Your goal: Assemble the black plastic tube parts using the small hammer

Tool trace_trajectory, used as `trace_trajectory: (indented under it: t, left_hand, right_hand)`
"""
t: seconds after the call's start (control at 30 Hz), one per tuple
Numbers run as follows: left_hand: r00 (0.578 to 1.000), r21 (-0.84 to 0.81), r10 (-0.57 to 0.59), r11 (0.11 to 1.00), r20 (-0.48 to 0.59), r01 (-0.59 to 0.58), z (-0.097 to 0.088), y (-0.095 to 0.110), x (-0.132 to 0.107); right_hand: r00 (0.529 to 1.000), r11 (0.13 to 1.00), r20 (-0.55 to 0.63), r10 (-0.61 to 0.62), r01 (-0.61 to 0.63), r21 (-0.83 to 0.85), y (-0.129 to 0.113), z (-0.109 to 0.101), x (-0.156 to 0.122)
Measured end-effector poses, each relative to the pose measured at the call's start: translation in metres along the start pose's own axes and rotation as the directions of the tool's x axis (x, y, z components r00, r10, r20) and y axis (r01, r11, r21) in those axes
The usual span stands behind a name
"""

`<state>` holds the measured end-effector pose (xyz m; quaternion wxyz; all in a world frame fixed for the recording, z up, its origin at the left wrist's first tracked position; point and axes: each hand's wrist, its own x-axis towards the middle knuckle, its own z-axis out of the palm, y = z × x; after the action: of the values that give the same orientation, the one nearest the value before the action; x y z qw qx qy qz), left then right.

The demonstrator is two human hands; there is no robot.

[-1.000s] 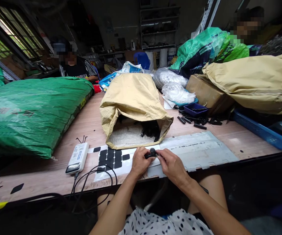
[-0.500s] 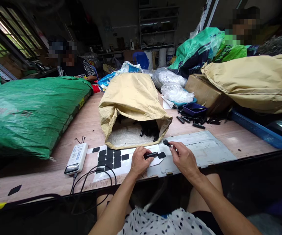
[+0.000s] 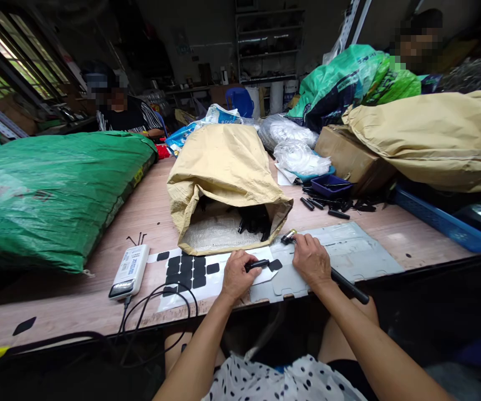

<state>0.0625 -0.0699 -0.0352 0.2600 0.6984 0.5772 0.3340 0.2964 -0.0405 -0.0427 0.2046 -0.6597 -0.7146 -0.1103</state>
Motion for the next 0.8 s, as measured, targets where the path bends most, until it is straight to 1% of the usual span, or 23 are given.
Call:
trace_trajectory:
  t: [0.33,0.43,0.53,0.57,0.63,0.7,0.73,0.77,0.8]
  left_hand:
    - [0.999,0.005,0.028,1.000,0.021,-0.028,0.000,-0.006,0.001]
    - [0.998,-0.003,0.066,0.998,0.019,-0.066,-0.006,0.002,-0.002]
    - [0.984,-0.059,0.173,0.983,0.034,-0.171,-0.015,0.023,-0.020]
    - [0.977,-0.101,0.204,0.975,0.069,-0.196,-0.017,0.031,-0.031]
    - [0.949,-0.200,0.237,0.960,0.210,-0.195,-0.015,0.040,-0.058]
    - [0.903,-0.232,0.199,0.966,0.382,-0.115,-0.005,0.037,-0.088]
    - [0.883,-0.199,0.136,0.979,0.449,-0.049,0.004,0.030,-0.101]
    - [0.872,-0.131,0.025,0.990,0.489,0.045,0.013,0.020,-0.112]
    - [0.856,-0.037,-0.124,0.986,0.502,0.164,0.023,0.008,-0.120]
  right_hand:
    - [1.000,1.000,0.025,0.002,-0.001,-0.023,0.000,-0.001,0.001]
    - [1.000,1.000,0.028,0.005,-0.004,-0.023,-0.001,-0.002,0.002]
    - [1.000,1.000,0.028,0.001,-0.001,-0.020,-0.001,-0.002,0.002]
    - [1.000,1.000,0.027,0.001,0.000,-0.018,-0.001,-0.003,0.002]
    - [1.000,1.000,0.026,0.002,-0.002,-0.016,-0.001,-0.003,0.002]
    - [1.000,1.000,0.025,0.005,-0.005,-0.017,-0.001,-0.002,0.001]
    - [1.000,1.000,0.024,0.005,-0.004,-0.017,-0.001,-0.002,0.001]
    - [1.000,1.000,0.024,0.005,-0.004,-0.018,-0.001,-0.002,0.001]
    - [1.000,1.000,0.024,0.004,-0.003,-0.018,-0.001,-0.001,0.001]
